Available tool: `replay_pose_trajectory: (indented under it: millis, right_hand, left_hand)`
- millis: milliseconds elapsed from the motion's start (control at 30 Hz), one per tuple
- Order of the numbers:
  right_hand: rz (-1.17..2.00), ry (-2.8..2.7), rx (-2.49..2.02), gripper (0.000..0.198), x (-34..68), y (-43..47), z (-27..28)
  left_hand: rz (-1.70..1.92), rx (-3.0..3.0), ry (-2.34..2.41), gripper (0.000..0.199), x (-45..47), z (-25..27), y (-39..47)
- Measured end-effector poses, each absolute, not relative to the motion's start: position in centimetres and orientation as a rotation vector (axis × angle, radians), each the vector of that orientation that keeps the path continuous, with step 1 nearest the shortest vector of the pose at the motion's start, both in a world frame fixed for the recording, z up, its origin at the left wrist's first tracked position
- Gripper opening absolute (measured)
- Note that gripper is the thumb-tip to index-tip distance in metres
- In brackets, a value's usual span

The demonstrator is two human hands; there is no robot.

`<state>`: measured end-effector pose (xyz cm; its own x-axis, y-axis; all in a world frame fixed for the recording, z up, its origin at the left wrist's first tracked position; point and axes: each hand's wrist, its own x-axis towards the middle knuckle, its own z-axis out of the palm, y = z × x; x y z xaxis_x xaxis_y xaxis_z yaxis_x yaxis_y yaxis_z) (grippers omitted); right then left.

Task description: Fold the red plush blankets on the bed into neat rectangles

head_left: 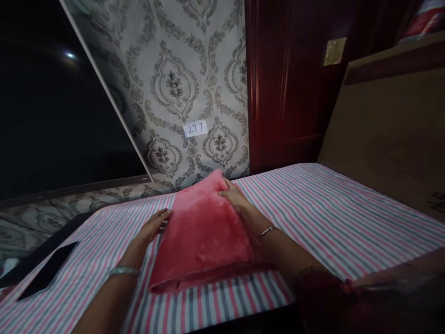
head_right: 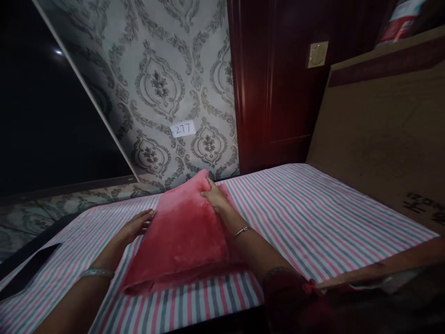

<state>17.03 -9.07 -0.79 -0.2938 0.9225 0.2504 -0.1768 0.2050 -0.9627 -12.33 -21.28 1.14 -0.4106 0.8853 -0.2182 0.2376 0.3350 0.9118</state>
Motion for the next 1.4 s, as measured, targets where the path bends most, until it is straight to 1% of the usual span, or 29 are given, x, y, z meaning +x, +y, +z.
replay_pose_trajectory:
  millis: [100, 233, 333, 533, 667, 733, 800, 867, 967, 1133, 1200, 1300, 1400]
  right_hand:
    - [1.308, -1.336, -0.780, 0.084, 19.4, -8.1, -1.6]
    - [1.383, -1.268, -1.020, 0.067, 22.7, -7.6, -5.0]
    - [1.411, -1.261, -1.029, 0.062, 23.6, -7.6, -6.7]
    - [1.447, -1.242, -0.979, 0.062, 23.4, -8.4, -5.8]
    - [1.351, -1.275, -0.946, 0.074, 23.6, -8.0, -4.3]
    - [1.280, -1.282, -0.959, 0.080, 23.8, -7.6, -3.9]
    - [1.228, -1.269, -1.035, 0.081, 24.1, -7.2, -4.1]
    - [1.209, -1.252, -1.138, 0.077, 24.5, -7.1, -4.6]
    - [1.257, -1.239, -1.198, 0.073, 25.5, -7.4, -5.7]
    - [1.327, -1.235, -1.260, 0.078, 27.8, -9.0, -6.3]
    - [1.359, -1.280, -1.240, 0.074, 28.4, -10.2, -6.2]
    - [1.384, -1.394, -1.120, 0.060, 28.8, -12.0, -5.9]
    - [1.401, -1.405, -1.047, 0.049, 28.6, -13.0, -5.6]
  left_hand:
    - [1.098, 1.009, 1.819, 0.080, -11.1, 1.1, -20.3]
    - [1.052, 1.072, 1.878, 0.080, -9.5, 0.3, -19.3]
    - [1.056, 1.054, 1.969, 0.080, -9.0, -0.2, -19.2]
    - [0.989, 0.982, 1.904, 0.089, -9.1, -0.3, -20.4]
    - [1.002, 0.959, 1.841, 0.101, -9.0, -0.4, -21.0]
    - [1.005, 0.966, 1.835, 0.104, -9.0, -0.6, -21.0]
    - [1.002, 0.982, 1.847, 0.104, -9.0, -0.7, -21.0]
    - [1.002, 0.984, 1.861, 0.103, -8.9, -0.8, -21.0]
    - [1.023, 0.944, 1.822, 0.101, -8.7, -0.8, -21.4]
    - [1.071, 0.873, 1.696, 0.096, -7.8, -0.7, -22.9]
    - [1.121, 0.809, 1.616, 0.100, -7.3, -0.8, -23.8]
    - [1.243, 0.716, 1.524, 0.110, -6.5, -1.5, -25.3]
    - [1.334, 0.673, 1.456, 0.115, -5.8, -2.4, -26.8]
